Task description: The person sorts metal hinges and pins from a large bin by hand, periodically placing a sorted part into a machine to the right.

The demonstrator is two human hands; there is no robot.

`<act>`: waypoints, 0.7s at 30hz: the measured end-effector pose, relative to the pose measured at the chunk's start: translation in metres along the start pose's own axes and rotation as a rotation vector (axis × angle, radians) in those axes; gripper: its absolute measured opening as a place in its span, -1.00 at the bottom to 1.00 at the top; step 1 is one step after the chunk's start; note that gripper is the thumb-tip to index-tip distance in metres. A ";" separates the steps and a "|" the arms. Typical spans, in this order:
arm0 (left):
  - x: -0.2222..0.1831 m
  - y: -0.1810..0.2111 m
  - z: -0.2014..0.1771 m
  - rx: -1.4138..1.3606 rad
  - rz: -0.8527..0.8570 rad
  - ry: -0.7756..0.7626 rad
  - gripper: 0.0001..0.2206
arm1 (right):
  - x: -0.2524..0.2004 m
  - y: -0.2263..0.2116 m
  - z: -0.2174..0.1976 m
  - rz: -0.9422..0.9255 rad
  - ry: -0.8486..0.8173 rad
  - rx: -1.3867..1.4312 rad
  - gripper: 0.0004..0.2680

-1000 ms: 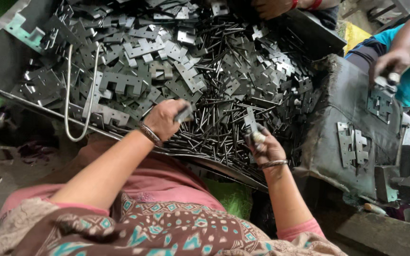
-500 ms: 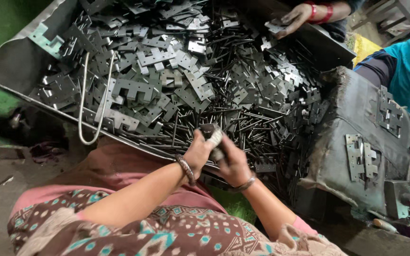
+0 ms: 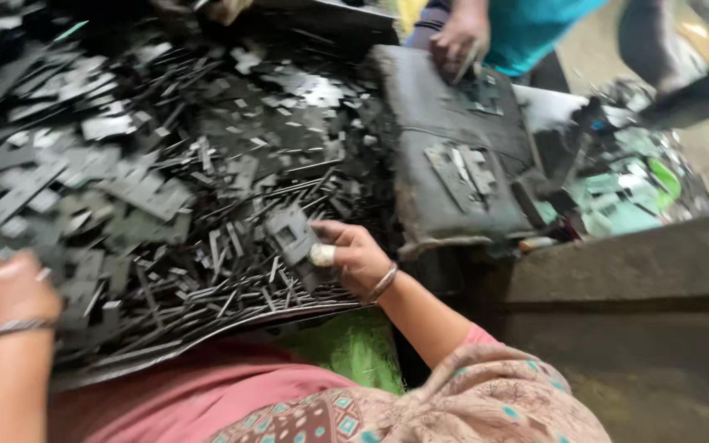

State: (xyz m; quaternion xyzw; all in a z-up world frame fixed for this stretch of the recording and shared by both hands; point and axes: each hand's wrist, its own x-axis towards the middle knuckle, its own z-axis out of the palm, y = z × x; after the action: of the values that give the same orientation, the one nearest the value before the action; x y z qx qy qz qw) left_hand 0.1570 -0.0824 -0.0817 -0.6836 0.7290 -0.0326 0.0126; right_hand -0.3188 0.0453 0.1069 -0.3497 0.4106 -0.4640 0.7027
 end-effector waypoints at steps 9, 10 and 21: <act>-0.060 0.070 -0.151 -0.006 0.012 -0.215 -0.55 | -0.030 -0.131 -0.225 -0.833 1.143 -1.480 -0.62; -0.066 0.080 -0.167 -0.105 0.021 -0.146 -0.50 | -0.034 -0.141 -0.256 -0.691 1.238 -1.749 -0.61; -0.063 0.054 -0.166 -0.295 0.029 0.073 -0.68 | -0.045 -0.131 -0.139 -0.754 0.352 -1.777 -0.74</act>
State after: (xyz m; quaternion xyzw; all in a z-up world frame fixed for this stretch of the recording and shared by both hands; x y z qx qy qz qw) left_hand 0.0968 -0.0109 0.0784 -0.6657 0.7357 0.0500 -0.1141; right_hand -0.5024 0.0301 0.1741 -0.7852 0.5709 -0.2255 -0.0817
